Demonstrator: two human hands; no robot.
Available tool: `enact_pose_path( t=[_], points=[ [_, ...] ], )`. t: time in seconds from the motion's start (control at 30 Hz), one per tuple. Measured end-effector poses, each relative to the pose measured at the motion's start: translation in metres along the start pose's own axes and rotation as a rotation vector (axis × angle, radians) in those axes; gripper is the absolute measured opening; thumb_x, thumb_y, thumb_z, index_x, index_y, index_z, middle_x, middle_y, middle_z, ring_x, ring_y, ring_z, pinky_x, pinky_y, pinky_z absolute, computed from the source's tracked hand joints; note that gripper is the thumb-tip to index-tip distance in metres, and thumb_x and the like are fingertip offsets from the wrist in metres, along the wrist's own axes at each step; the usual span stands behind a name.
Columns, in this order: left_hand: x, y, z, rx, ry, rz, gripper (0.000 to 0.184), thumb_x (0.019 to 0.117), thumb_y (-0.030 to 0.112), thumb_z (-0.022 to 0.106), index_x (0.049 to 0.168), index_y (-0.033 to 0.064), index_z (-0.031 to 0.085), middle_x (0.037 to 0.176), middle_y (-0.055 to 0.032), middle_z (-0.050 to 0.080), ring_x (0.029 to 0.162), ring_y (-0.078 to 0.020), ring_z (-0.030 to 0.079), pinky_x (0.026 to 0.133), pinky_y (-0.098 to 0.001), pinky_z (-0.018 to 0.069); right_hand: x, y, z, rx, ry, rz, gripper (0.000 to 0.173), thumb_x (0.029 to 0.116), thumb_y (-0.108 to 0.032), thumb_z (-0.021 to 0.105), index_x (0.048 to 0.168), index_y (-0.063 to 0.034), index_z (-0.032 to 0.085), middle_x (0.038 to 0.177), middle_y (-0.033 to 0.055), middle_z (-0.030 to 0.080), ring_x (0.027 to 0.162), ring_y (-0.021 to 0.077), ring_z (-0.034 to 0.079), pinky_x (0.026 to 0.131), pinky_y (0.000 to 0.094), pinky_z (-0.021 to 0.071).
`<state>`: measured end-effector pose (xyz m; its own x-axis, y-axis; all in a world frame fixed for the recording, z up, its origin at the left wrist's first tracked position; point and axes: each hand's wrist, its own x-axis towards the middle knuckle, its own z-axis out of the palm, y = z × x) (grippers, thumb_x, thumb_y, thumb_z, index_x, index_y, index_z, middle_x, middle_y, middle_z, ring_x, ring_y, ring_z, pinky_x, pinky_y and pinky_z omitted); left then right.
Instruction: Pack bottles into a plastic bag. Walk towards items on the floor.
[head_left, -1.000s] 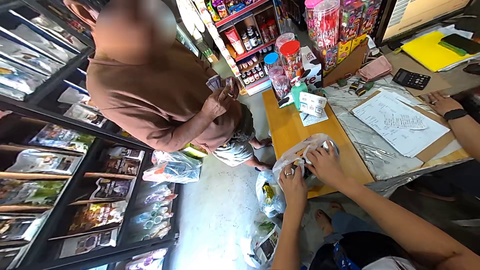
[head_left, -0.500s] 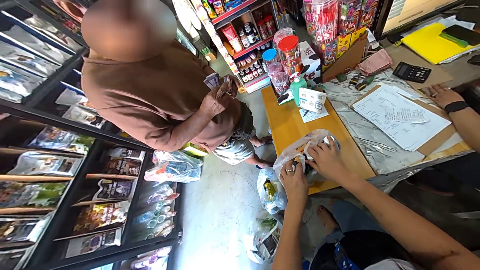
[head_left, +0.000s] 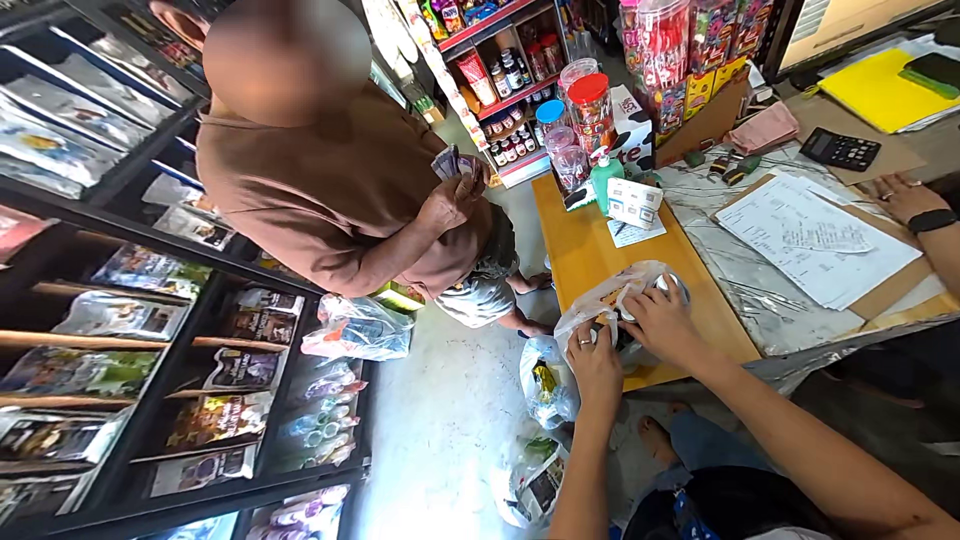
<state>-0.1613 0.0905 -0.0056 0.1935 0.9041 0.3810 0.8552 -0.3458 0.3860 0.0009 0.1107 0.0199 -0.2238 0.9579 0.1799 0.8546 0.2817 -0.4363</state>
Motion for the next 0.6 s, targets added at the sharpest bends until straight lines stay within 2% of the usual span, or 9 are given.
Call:
enact_pose_path(
  t=[0.37, 0.6],
  points=[
    [-0.0012, -0.0012, 0.0014, 0.004, 0.023, 0.010, 0.027, 0.0893, -0.001, 0.063, 0.111, 0.0081, 0.077, 0.133, -0.0182, 0.065, 0.120, -0.0441, 0.061, 0.092, -0.0614, 0.0505, 0.0002, 0.0012, 0.0018, -0.013, 0.005, -0.008, 0.040, 0.1033, -0.032, 0.058, 0.127, -0.0004, 0.064, 0.127, 0.0197, 0.067, 0.128, 0.0470, 0.056, 0.117, 0.0761, 0.0094],
    [-0.0007, -0.0011, -0.0006, -0.031, 0.003, 0.007, 0.027, 0.0887, -0.001, 0.063, 0.111, 0.0069, 0.077, 0.133, -0.0201, 0.064, 0.121, -0.0458, 0.060, 0.093, -0.0636, 0.0497, -0.0009, 0.0014, 0.0024, -0.014, 0.032, -0.018, 0.040, 0.1027, -0.031, 0.059, 0.126, 0.0015, 0.065, 0.123, 0.0222, 0.068, 0.125, 0.0495, 0.058, 0.116, 0.0770, 0.0122]
  ],
)
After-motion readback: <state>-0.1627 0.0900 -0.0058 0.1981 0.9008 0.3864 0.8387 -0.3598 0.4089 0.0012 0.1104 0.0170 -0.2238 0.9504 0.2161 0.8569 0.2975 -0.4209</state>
